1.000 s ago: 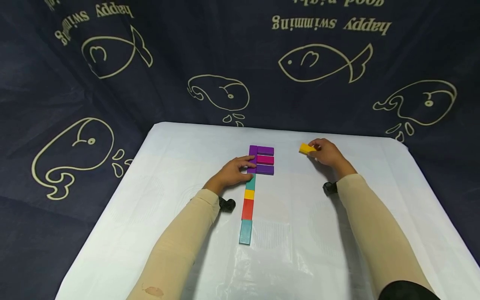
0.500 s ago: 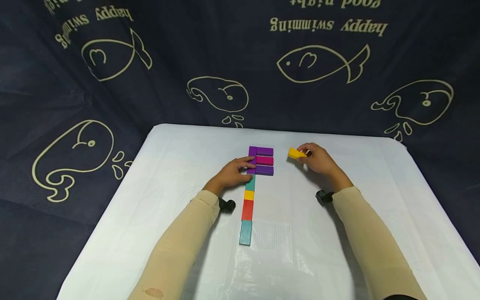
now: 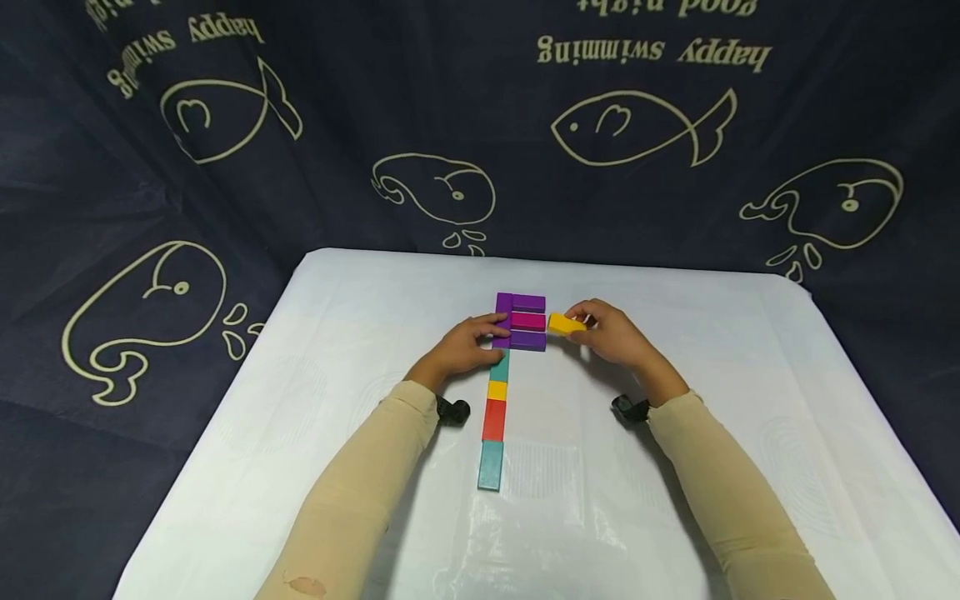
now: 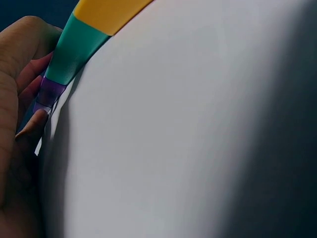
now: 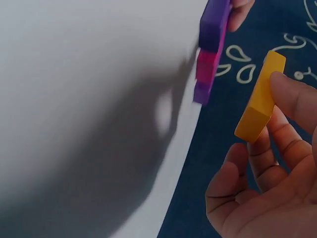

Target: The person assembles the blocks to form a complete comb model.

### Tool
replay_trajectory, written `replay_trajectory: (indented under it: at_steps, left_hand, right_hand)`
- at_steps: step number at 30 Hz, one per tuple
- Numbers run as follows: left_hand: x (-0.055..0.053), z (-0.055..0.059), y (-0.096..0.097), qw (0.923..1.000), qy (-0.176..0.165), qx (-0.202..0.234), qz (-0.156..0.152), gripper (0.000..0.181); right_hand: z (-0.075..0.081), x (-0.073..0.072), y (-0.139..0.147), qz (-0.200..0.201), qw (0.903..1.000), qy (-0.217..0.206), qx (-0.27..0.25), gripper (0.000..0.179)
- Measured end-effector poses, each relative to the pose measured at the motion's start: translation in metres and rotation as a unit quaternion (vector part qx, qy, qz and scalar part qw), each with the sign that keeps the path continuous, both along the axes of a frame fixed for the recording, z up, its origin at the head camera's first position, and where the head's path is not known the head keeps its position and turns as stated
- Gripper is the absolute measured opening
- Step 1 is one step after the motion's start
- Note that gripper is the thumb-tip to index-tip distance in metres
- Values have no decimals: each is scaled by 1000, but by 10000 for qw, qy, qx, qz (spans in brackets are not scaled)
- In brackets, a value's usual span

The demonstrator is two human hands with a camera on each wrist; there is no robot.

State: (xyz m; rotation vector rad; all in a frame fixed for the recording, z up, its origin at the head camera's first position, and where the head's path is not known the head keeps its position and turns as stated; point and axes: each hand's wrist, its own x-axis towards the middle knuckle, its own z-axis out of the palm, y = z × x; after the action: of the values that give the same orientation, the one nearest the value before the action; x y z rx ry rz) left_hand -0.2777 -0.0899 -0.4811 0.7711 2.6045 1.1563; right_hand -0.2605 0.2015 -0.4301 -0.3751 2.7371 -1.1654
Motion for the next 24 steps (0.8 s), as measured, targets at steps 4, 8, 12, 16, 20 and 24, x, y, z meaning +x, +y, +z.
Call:
replay_trajectory:
  at_steps: [4, 8, 12, 16, 20, 24]
  left_hand:
    - [0, -1, 0, 10000, 13, -13, -15, 39]
    - [0, -1, 0, 10000, 58, 34, -54, 39]
    - [-1, -2, 0, 9998, 92, 117, -97, 39]
    - [-1, -1, 0, 9999, 65, 113, -77, 39]
    - [-1, -1, 1, 10000, 8, 73, -46, 38]
    - [0, 0, 1, 9999, -48, 126, -29, 39]
  right_hand:
    - [0, 7, -10, 121, 9999, 56, 35, 27]
    - [0, 13, -18, 333, 9992, 197, 106, 26]
    - [-2, 17, -24, 465, 9981, 337, 202, 25]
    - [-5, 20, -30, 616, 9966, 455, 298, 26]
    - [-6, 23, -37, 772, 9951, 473, 395, 25]
    - [-9, 24, -42, 948, 9928, 548, 485, 25]
